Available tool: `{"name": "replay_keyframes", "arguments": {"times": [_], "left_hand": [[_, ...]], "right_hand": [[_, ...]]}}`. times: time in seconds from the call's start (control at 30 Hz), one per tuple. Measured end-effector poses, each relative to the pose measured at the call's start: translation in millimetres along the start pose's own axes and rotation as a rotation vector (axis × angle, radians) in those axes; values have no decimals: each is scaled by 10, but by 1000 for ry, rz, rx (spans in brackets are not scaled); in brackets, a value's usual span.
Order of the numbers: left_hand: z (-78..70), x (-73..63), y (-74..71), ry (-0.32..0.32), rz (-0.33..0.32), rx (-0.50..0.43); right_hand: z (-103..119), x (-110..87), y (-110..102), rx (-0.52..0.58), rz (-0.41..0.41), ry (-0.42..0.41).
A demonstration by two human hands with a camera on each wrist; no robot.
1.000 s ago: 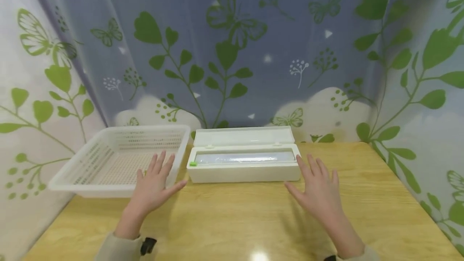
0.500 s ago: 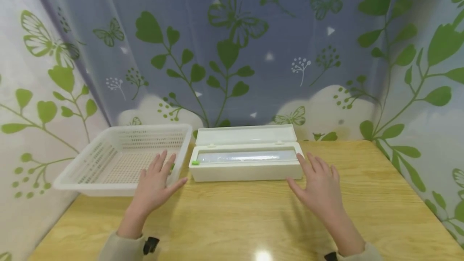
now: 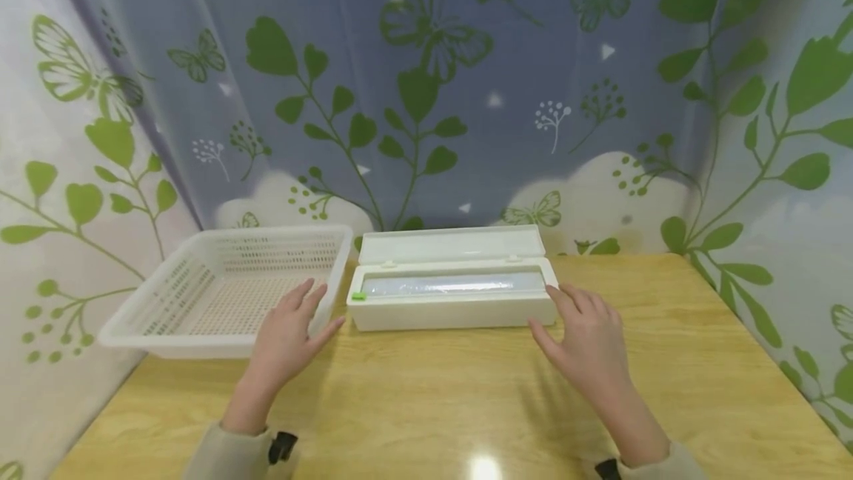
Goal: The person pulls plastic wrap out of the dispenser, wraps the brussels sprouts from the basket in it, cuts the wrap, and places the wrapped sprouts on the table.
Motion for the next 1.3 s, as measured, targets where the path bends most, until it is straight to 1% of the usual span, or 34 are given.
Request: {"name": "replay_keyframes", "arguments": {"times": [0.17, 0.23, 0.3, 0.4, 0.47, 0.53, 0.7, 0.83, 0.93, 1.03, 1.13, 1.2, 1.3], "left_hand": [[-30, 32, -31, 35, -81, 3], [-39, 38, -38, 35, -93, 2], [-44, 41, -41, 24, -85, -1], [-44, 45, -30, 0, -53, -12], [-52, 54, -25, 0, -46, -22], [-72, 75, -17, 14, -56, -32], [-173, 181, 19, 90, -107, -53], [-274, 300, 68, 130, -112, -63], [-360, 390, 124, 165, -81, -81], [-437, 478, 216, 197, -22, -99], [-479, 561, 345, 207, 49, -104], [-499, 596, 418, 212, 87, -100], [-522, 602, 508, 230, 137, -73]], "right_hand": [[4, 21, -6, 11, -24, -19], [6, 26, -12, 16, -34, -28], [5, 28, -19, 22, -43, -37], [-7, 29, -29, 24, -54, -46], [-21, 34, -35, 22, -58, -50], [-38, 45, -36, 20, -60, -56], [-74, 99, -4, 32, -51, -78], [-104, 152, 66, 62, -16, -104], [-134, 183, 128, 94, 26, -132], [-168, 222, 207, 102, 88, -169], [-207, 272, 318, 85, 146, -222], [-231, 301, 404, 72, 176, -271], [-255, 316, 526, 70, 216, -332]]}}
Point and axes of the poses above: each hand's wrist, its own x-axis towards the middle knuckle, its own y-axis out of the palm, z = x × y, the point moved 4 cm from there along x, towards the middle knuckle, and after that the axes turned 1 degree about -z, right-handed, at the moved point
